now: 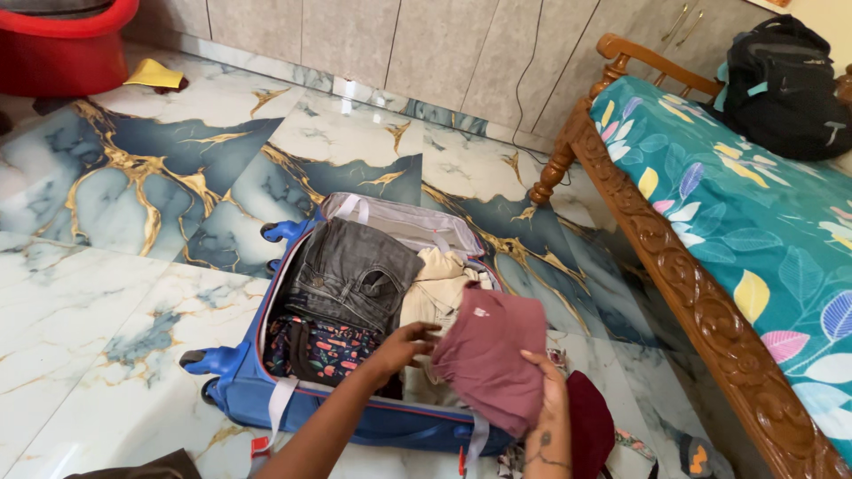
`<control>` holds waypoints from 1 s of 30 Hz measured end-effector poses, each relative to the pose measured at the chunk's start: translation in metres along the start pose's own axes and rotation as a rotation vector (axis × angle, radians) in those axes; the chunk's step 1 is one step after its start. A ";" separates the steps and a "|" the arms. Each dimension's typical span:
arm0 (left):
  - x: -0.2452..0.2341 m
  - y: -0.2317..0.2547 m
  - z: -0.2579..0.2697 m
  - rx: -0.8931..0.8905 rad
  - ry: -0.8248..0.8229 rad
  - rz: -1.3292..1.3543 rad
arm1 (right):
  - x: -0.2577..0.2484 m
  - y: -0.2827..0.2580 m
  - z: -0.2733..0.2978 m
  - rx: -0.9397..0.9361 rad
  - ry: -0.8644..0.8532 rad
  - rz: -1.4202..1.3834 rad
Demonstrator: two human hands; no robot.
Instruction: The person packs various items of clothing including a floral dress, a red top, and denim jeans into a blue suitcase on the floor by hand.
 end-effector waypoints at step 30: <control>0.003 -0.036 0.032 0.306 0.060 -1.015 | -0.144 -0.016 0.027 0.121 1.085 1.469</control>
Point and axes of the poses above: each hand's wrist, its own z-axis away from the middle knuckle, its own x-axis out of the palm, y = z × x, the point moved 4 cm from there along -z, towards the middle knuckle, and after that the axes turned 12 degrees about z, right-handed, at the moved point
